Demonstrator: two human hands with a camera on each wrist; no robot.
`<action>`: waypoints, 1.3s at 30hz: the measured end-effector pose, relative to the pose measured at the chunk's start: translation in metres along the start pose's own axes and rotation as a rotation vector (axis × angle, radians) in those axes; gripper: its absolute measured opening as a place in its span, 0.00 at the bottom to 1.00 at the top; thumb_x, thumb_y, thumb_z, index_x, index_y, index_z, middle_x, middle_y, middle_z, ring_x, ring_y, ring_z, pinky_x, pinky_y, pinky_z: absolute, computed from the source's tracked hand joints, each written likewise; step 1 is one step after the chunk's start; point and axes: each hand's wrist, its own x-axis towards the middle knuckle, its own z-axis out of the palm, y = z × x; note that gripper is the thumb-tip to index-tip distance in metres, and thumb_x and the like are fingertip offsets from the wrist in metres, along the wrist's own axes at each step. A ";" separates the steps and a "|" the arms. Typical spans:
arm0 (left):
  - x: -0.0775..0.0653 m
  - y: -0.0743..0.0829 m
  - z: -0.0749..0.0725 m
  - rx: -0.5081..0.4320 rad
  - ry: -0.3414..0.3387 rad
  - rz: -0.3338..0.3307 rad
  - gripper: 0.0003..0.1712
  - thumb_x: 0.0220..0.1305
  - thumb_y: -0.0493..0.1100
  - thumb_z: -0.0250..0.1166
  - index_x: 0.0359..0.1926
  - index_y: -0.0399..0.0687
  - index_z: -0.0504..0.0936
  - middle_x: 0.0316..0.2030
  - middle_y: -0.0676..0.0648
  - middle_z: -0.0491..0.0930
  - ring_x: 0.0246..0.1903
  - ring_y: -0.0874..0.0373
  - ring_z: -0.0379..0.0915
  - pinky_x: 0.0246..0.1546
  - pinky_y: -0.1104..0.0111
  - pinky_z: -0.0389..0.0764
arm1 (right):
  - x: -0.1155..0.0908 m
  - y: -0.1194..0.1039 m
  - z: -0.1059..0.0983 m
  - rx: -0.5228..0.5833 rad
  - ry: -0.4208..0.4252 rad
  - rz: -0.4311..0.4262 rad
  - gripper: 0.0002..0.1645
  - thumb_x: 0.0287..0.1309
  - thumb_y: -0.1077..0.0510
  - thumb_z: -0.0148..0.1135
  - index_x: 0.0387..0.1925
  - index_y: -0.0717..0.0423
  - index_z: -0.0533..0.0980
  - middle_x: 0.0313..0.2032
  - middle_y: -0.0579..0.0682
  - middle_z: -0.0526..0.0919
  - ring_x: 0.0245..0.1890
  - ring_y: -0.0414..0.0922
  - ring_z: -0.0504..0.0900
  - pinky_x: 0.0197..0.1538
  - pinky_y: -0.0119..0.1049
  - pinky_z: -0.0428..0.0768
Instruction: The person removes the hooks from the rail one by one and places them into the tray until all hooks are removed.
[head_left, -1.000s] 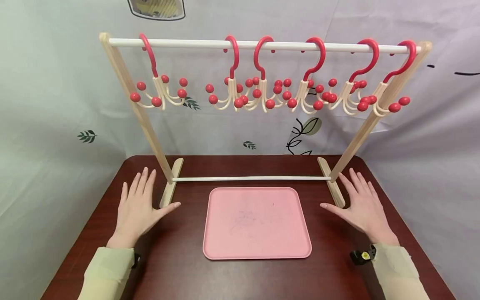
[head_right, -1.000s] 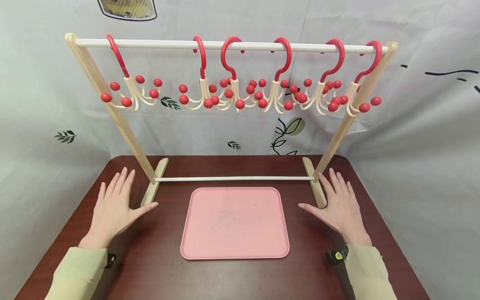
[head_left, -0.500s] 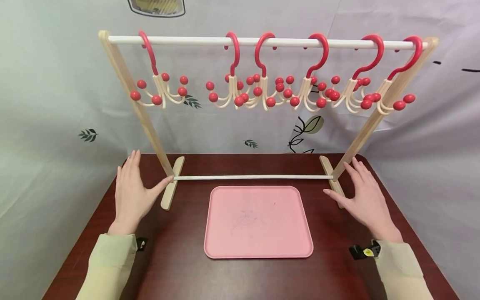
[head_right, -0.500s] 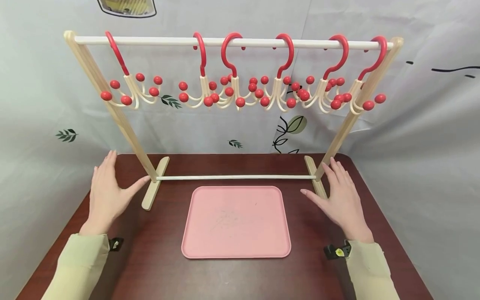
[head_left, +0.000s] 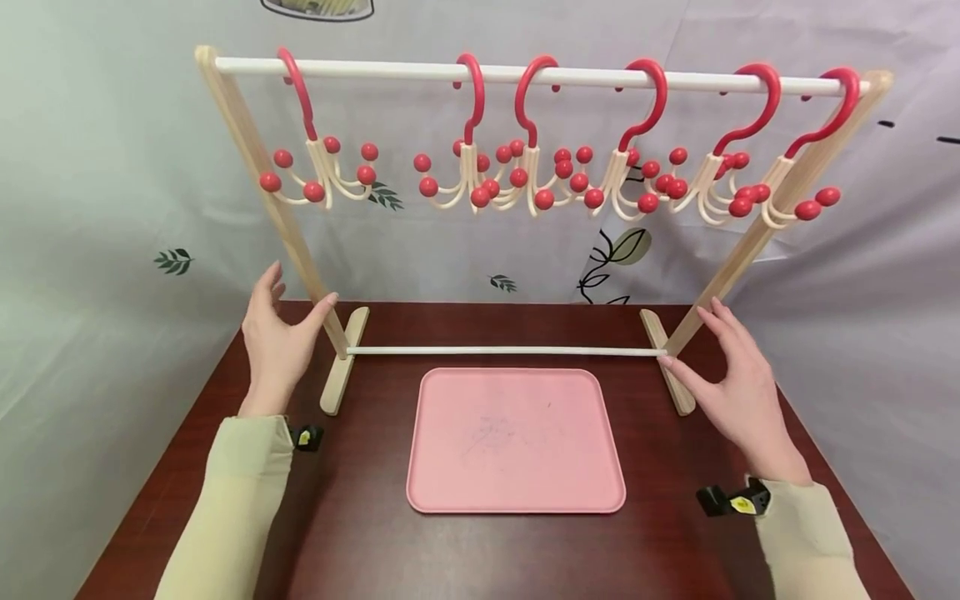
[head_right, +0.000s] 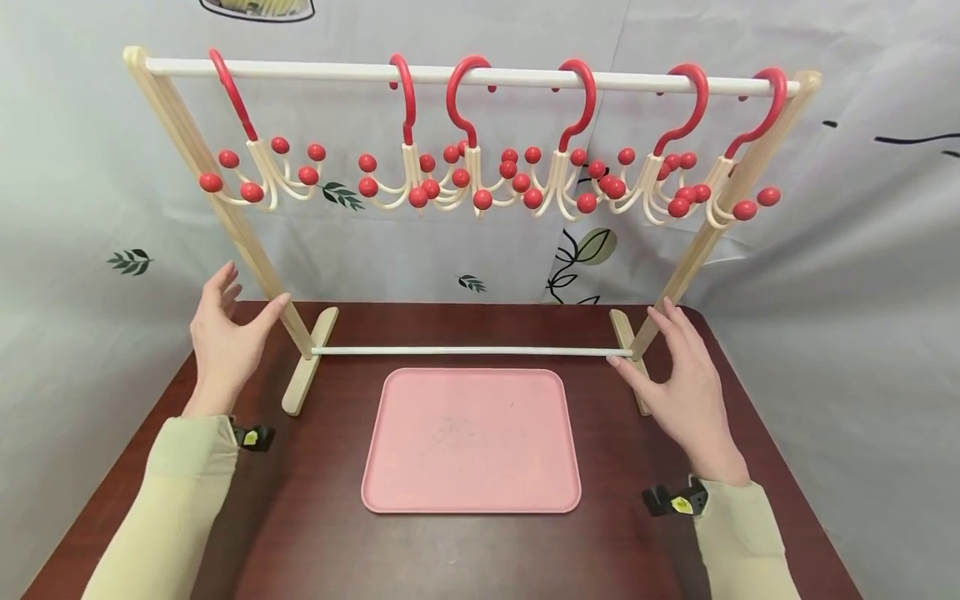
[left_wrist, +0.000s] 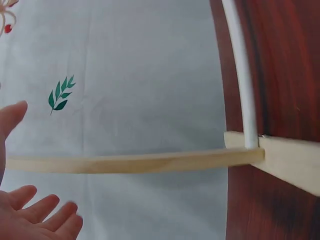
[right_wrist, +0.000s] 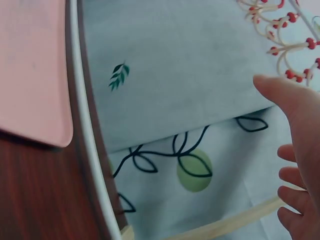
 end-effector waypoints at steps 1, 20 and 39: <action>0.003 0.001 0.003 -0.030 0.014 -0.016 0.48 0.60 0.55 0.75 0.77 0.57 0.63 0.71 0.51 0.68 0.66 0.53 0.68 0.66 0.59 0.69 | 0.001 -0.002 -0.002 0.014 0.017 0.005 0.49 0.47 0.56 0.82 0.72 0.54 0.71 0.74 0.53 0.64 0.73 0.56 0.61 0.71 0.61 0.61; 0.031 -0.001 0.013 -0.152 0.161 -0.099 0.25 0.60 0.53 0.75 0.58 0.55 0.85 0.49 0.50 0.84 0.43 0.60 0.83 0.48 0.71 0.83 | 0.042 -0.088 -0.050 0.274 0.346 0.057 0.31 0.53 0.68 0.76 0.60 0.58 0.81 0.59 0.50 0.83 0.61 0.41 0.77 0.66 0.33 0.72; 0.034 -0.002 0.011 -0.092 0.151 -0.101 0.22 0.63 0.52 0.74 0.57 0.55 0.86 0.49 0.50 0.85 0.44 0.59 0.84 0.47 0.68 0.84 | 0.122 -0.092 -0.093 0.355 0.520 0.262 0.26 0.53 0.61 0.78 0.56 0.51 0.84 0.55 0.50 0.83 0.54 0.42 0.81 0.65 0.30 0.72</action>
